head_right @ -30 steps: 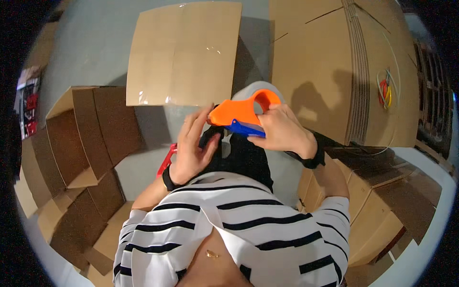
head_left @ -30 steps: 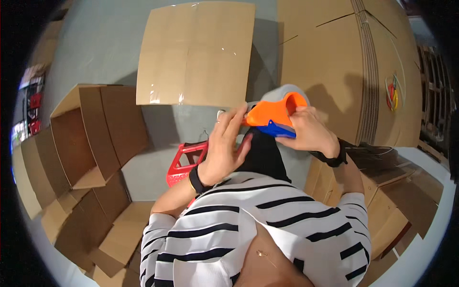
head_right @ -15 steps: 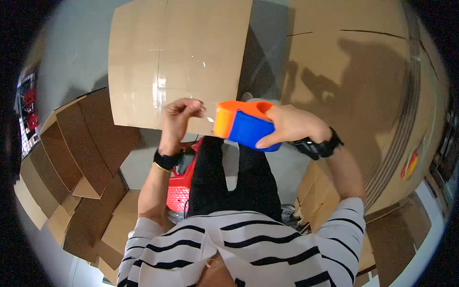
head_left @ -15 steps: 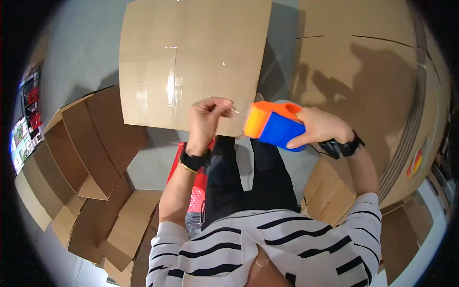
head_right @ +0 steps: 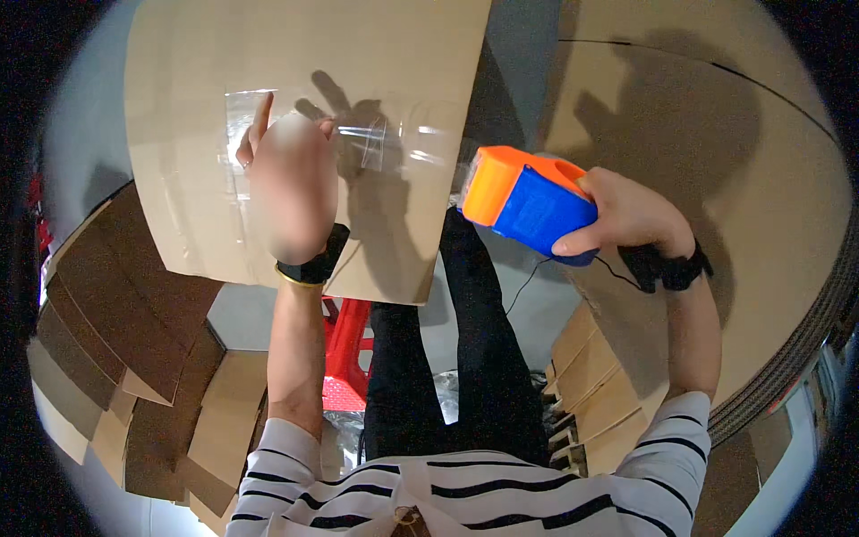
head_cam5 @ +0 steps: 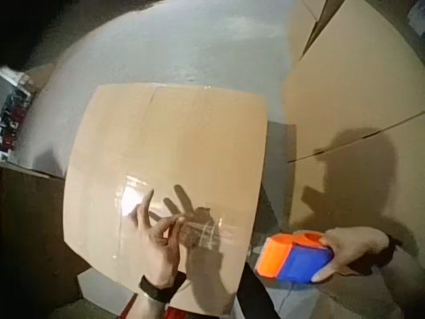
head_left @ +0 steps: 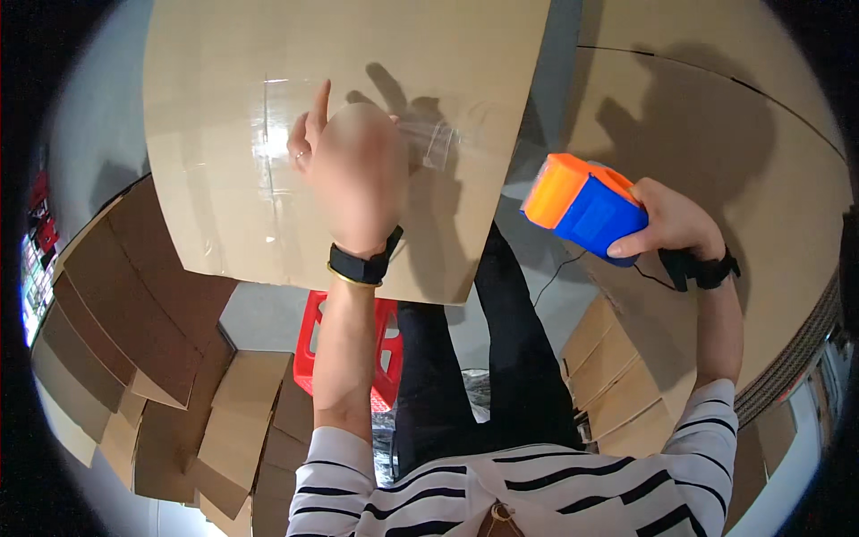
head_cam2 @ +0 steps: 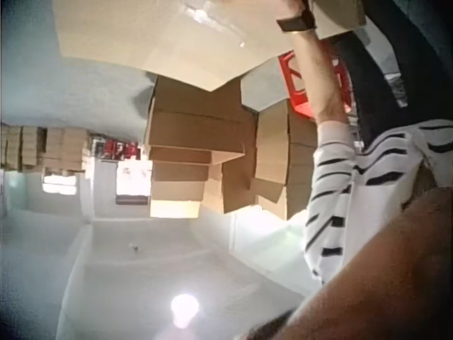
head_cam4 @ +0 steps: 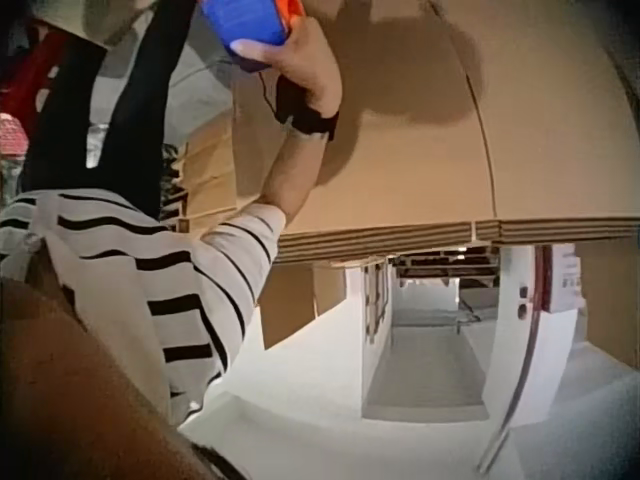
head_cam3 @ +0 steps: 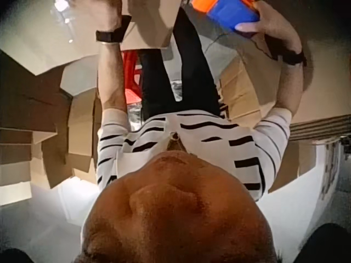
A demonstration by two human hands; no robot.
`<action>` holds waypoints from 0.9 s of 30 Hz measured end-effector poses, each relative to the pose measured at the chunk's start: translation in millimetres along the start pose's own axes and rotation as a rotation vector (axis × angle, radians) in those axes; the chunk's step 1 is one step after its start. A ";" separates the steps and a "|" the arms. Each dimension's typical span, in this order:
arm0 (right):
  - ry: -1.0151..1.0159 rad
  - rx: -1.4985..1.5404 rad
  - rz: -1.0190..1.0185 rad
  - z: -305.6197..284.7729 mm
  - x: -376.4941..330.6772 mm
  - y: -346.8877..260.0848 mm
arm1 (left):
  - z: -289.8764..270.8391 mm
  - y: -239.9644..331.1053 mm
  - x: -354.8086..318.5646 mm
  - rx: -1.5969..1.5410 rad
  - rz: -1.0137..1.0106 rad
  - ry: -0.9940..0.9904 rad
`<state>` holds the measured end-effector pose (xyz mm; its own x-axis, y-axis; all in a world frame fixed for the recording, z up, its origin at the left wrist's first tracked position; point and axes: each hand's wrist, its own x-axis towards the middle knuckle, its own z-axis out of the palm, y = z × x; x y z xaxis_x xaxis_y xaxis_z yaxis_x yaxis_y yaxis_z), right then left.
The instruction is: The recorder is using a handheld tape dispenser to seal cardboard boxes in a factory setting.
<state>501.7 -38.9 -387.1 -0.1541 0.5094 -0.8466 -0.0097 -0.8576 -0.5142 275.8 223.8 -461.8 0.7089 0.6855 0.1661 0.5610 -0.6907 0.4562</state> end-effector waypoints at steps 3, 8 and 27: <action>0.016 0.003 0.020 -12.7 9.9 3.5 | 17.2 -7.1 6.9 0.038 0.108 0.021; 0.018 0.044 -0.064 -27.9 24.4 12.6 | 33.8 -13.6 10.6 0.114 0.139 -0.004; -0.077 0.038 -0.071 -47.1 42.5 38.2 | 28.7 -9.5 14.3 0.073 0.018 -0.137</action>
<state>541.3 -46.7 -449.2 -0.2274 0.5633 -0.7944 -0.0606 -0.8224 -0.5657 292.9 233.5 -488.9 0.7679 0.6385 0.0509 0.5739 -0.7211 0.3883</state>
